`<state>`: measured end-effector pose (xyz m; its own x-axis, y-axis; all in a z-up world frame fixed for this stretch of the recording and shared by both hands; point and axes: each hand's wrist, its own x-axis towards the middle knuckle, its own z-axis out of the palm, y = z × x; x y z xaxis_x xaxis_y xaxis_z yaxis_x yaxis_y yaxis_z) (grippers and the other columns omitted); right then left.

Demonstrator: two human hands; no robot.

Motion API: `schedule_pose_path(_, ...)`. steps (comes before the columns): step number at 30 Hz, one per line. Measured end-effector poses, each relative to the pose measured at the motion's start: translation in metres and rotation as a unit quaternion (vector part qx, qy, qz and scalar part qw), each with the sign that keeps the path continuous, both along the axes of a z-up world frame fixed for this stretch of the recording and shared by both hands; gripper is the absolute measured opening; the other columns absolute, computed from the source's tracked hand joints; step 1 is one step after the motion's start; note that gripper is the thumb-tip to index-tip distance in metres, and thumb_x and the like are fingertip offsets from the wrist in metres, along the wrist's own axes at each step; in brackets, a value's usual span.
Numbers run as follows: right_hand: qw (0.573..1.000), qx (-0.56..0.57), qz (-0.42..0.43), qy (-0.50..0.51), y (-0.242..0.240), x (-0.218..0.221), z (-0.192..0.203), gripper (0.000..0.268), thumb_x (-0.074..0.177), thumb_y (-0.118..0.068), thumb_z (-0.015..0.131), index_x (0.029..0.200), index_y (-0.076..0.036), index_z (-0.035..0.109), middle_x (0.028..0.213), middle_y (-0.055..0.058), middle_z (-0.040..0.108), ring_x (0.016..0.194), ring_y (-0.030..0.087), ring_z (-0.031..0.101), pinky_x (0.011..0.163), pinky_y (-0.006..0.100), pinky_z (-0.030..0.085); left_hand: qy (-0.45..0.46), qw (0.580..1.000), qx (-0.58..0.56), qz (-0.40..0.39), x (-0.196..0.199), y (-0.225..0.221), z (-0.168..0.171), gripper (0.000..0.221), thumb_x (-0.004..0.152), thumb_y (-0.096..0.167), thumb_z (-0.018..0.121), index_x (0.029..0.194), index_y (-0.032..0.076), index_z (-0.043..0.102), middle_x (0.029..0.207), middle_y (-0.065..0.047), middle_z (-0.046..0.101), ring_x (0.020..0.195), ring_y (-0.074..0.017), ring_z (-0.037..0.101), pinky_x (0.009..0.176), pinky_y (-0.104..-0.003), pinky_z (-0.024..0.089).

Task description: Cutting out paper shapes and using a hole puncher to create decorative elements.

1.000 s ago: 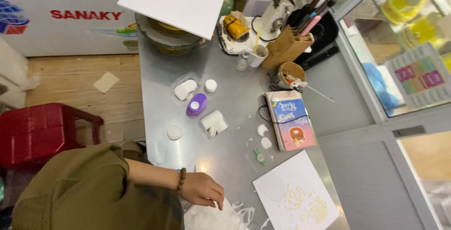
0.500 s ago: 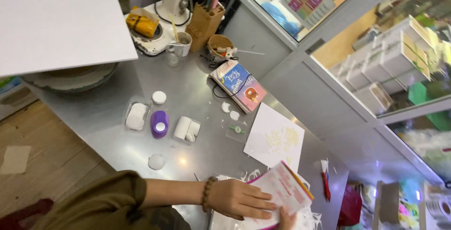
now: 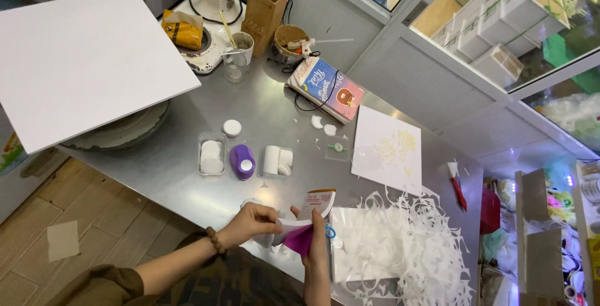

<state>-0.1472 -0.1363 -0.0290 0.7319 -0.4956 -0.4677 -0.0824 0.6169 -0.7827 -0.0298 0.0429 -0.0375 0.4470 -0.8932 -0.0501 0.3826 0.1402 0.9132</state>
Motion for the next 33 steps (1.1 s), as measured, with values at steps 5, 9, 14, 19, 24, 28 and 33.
schedule_pose_path(5,0.998,-0.036,0.039,0.019,-0.007,0.000,0.000,0.090,0.093,-0.055,0.056,0.155,0.002,0.026,0.137,0.031,0.061,0.123,0.036,0.061,0.098,0.040,0.054,0.063,0.997,0.018,0.032,0.016,-0.004,-0.001,0.010,0.081,0.005,0.081,0.078,0.003,0.072,0.076,-0.002,0.074,0.072,-0.0089,0.067,0.070,-0.024,0.055)
schedule_pose_path(9,1.000,0.014,0.008,-0.005,-0.023,-0.020,-0.007,0.095,0.087,-0.054,0.062,0.153,0.008,0.031,0.138,0.032,0.051,0.122,0.045,0.057,0.095,0.056,0.055,0.084,0.993,0.028,0.083,0.024,-0.022,-0.032,0.016,0.088,0.014,0.080,0.082,0.005,0.069,0.079,0.000,0.069,0.073,-0.0071,0.061,0.068,-0.024,0.052)
schedule_pose_path(14,0.986,0.116,-0.029,-0.117,-0.047,-0.067,0.068,0.097,0.074,-0.052,0.067,0.152,-0.006,0.032,0.143,0.024,0.044,0.123,0.050,0.057,0.090,0.068,0.054,0.149,0.963,0.114,0.195,0.046,-0.056,-0.014,0.021,0.095,0.029,0.071,0.092,0.008,0.068,0.085,0.000,0.069,0.077,-0.0082,0.062,0.070,-0.024,0.051)
schedule_pose_path(19,0.971,-0.041,-0.178,-0.155,-0.169,-0.162,0.098,0.109,0.072,-0.061,0.072,0.157,-0.011,0.028,0.147,0.024,0.043,0.123,0.046,0.056,0.094,0.066,0.053,0.117,0.912,0.134,0.369,0.056,-0.090,0.022,0.026,0.100,0.032,0.061,0.116,0.011,0.058,0.090,0.001,0.067,0.079,-0.0087,0.065,0.068,-0.026,0.055)
schedule_pose_path(24,0.820,-0.440,-0.296,0.216,-0.402,-0.267,0.053,0.119,0.075,-0.061,0.077,0.164,-0.012,0.016,0.158,0.026,0.027,0.136,0.042,0.042,0.106,0.055,0.043,-0.054,0.945,0.164,0.279,0.032,-0.132,0.087,0.033,0.091,0.021,0.066,0.119,0.014,0.050,0.071,0.001,0.069,0.060,-0.0089,0.066,0.051,-0.026,0.051)
schedule_pose_path(28,0.681,-0.465,-0.168,0.540,-0.548,-0.296,-0.021,0.125,0.066,-0.068,0.080,0.168,-0.015,0.030,0.164,0.033,0.028,0.151,0.050,0.033,0.120,0.062,0.034,-0.221,0.939,0.148,0.218,0.011,-0.165,0.057,0.039,0.086,0.019,0.087,0.097,0.005,0.053,0.062,0.005,0.044,0.056,-0.0047,0.034,0.050,-0.024,0.032)
schedule_pose_path(33,0.713,-0.405,-0.088,0.566,-0.629,-0.320,-0.144,0.130,0.062,-0.068,0.081,0.164,-0.007,0.029,0.159,0.037,0.032,0.141,0.053,0.041,0.116,0.060,0.036,-0.232,0.940,0.195,0.159,-0.004,-0.178,0.119,0.029,0.079,0.020,0.091,0.096,0.006,0.072,0.059,0.007,0.040,0.054,-0.0060,0.032,0.050,-0.026,0.026)
